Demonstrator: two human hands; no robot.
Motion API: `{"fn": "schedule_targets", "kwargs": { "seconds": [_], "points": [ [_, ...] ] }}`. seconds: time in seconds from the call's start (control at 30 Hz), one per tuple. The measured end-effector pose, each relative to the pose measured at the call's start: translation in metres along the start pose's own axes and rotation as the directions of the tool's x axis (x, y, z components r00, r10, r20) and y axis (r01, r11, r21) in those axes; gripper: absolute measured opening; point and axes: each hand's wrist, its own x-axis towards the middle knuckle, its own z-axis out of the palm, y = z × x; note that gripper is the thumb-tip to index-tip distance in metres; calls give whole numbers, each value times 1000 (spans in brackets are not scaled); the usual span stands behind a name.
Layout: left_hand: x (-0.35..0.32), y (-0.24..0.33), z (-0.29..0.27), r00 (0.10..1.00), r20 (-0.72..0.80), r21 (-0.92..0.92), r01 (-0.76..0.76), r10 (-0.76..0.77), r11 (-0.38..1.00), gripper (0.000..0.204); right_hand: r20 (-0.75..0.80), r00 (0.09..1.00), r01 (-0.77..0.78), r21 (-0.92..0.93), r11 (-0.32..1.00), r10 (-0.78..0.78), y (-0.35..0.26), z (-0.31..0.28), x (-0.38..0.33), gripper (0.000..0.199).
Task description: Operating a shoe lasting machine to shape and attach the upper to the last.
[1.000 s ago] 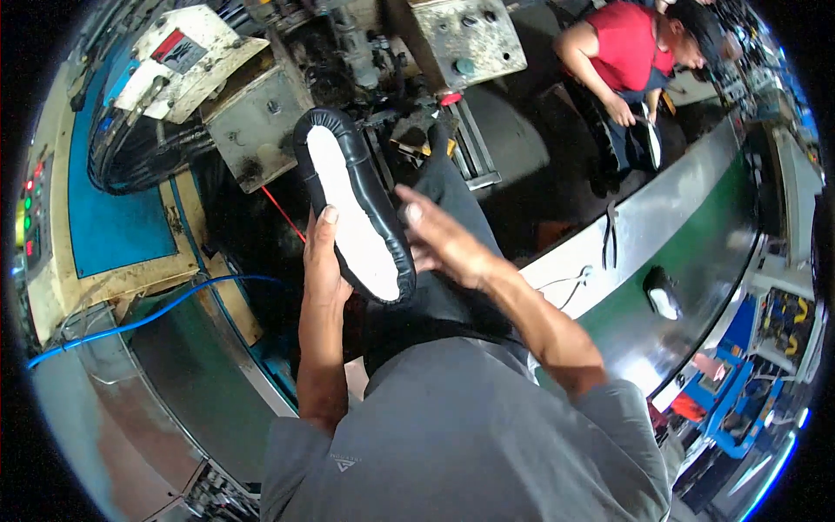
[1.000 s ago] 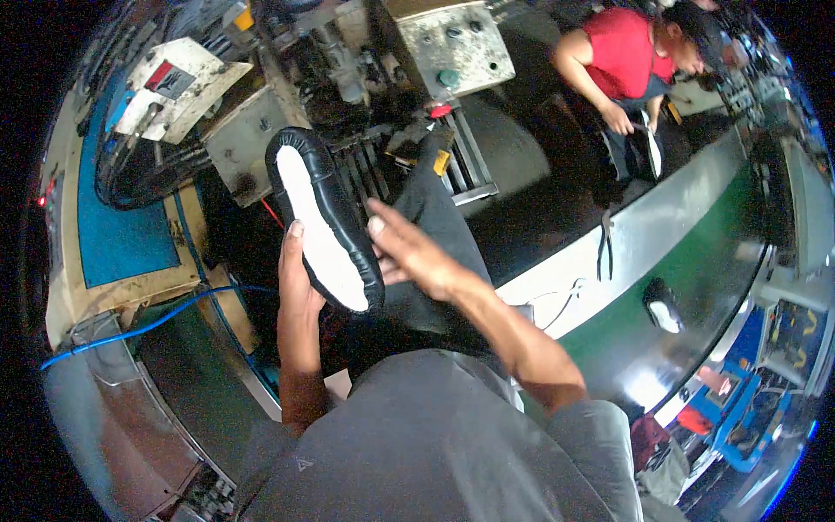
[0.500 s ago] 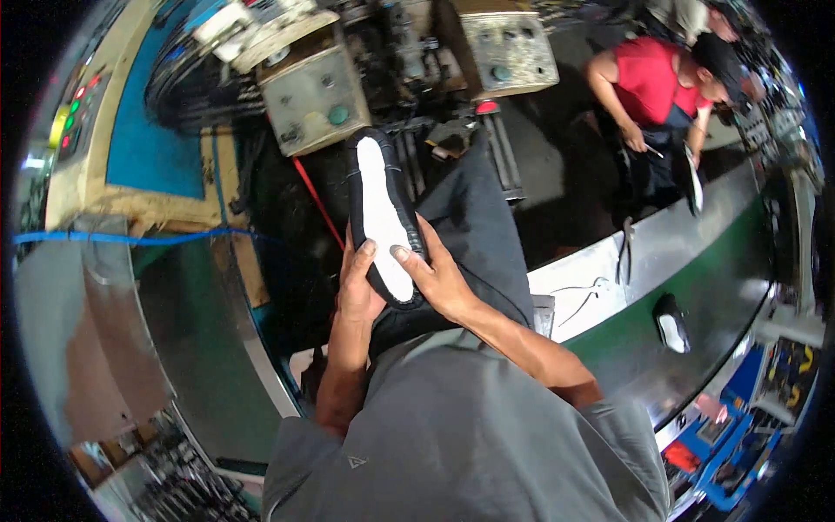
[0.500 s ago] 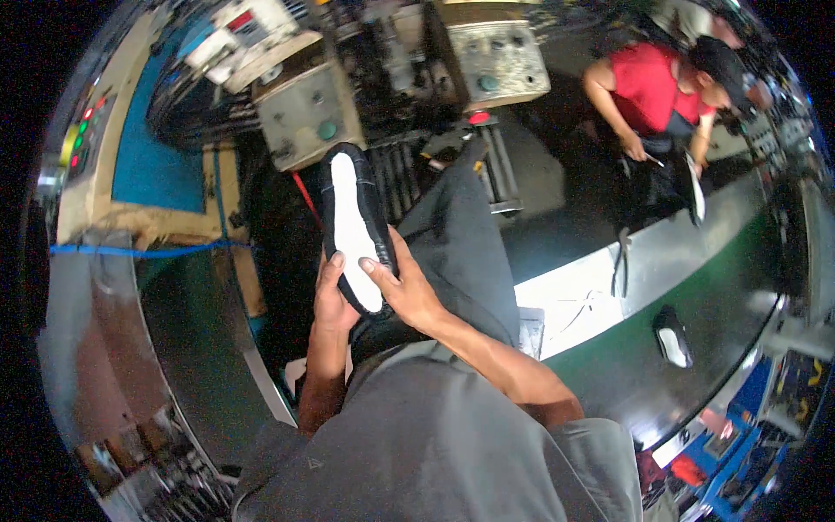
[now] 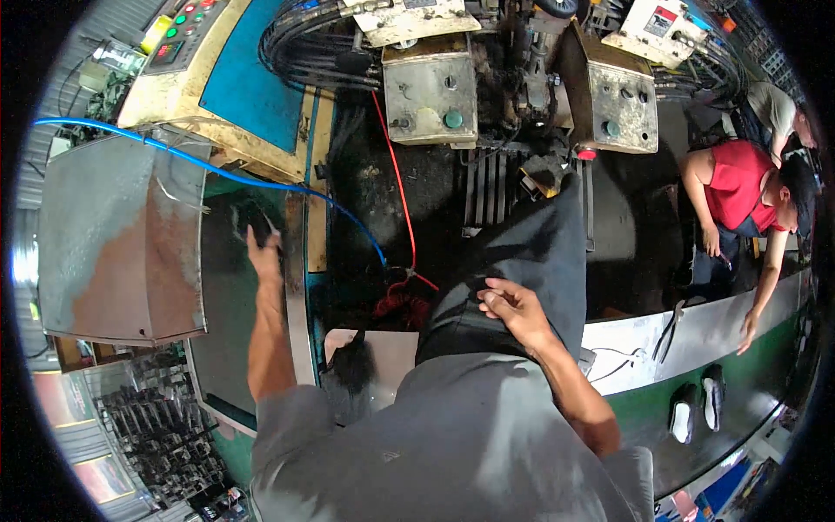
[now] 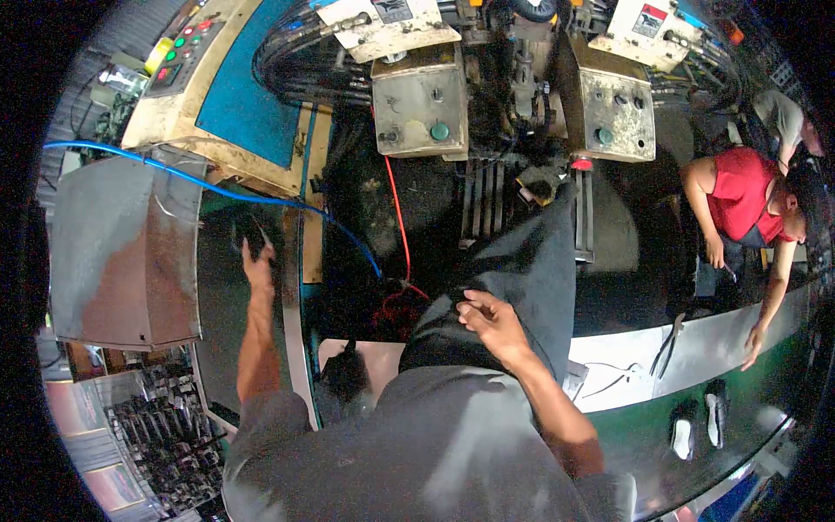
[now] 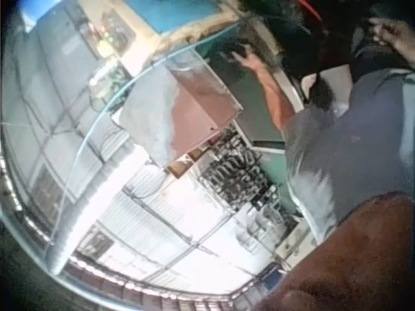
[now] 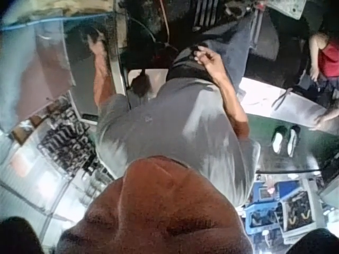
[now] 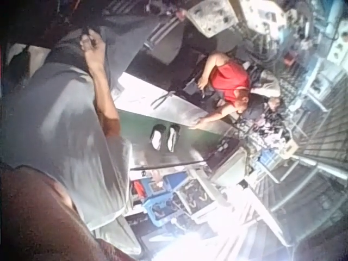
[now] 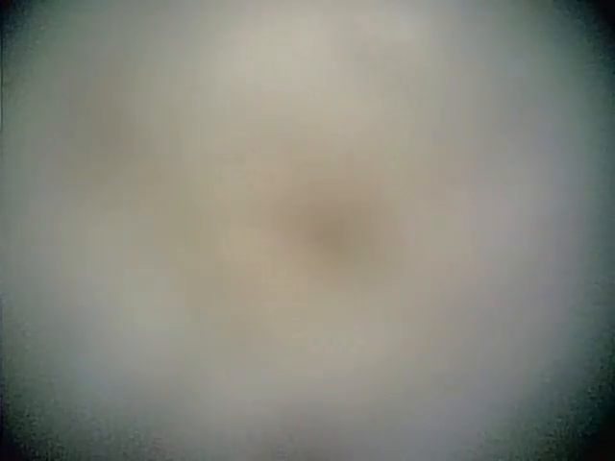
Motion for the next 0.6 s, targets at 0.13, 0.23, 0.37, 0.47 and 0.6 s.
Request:
{"fn": "schedule_targets", "kwargs": {
  "seconds": [0.13, 0.23, 0.37, 0.47, 0.6],
  "points": [
    [52, 3, 60, 980, 198, 220, -49, 4, 974, 53, -75, 988, 121, -127, 985, -131, -8, -22, -18, 53],
    [30, -13, 96, 818, 542, -232, 367, -194, 901, 44, -160, 946, 253, -187, 949, -283, -10, -35, -24, 51],
    [-109, 38, 268, 571, 819, -104, 59, 52, 993, 41, -511, 833, 282, 60, 957, -214, 10, -103, -75, 49],
    [-263, 111, 358, 197, 974, -62, 697, -107, 714, 41, -782, 610, 242, 30, 970, -128, 97, -188, -149, 49],
    [-377, 210, 387, 12, 999, -42, 355, 40, 934, 41, -975, -13, -443, -193, 875, -221, 209, -289, -295, 37]
  ]
}}
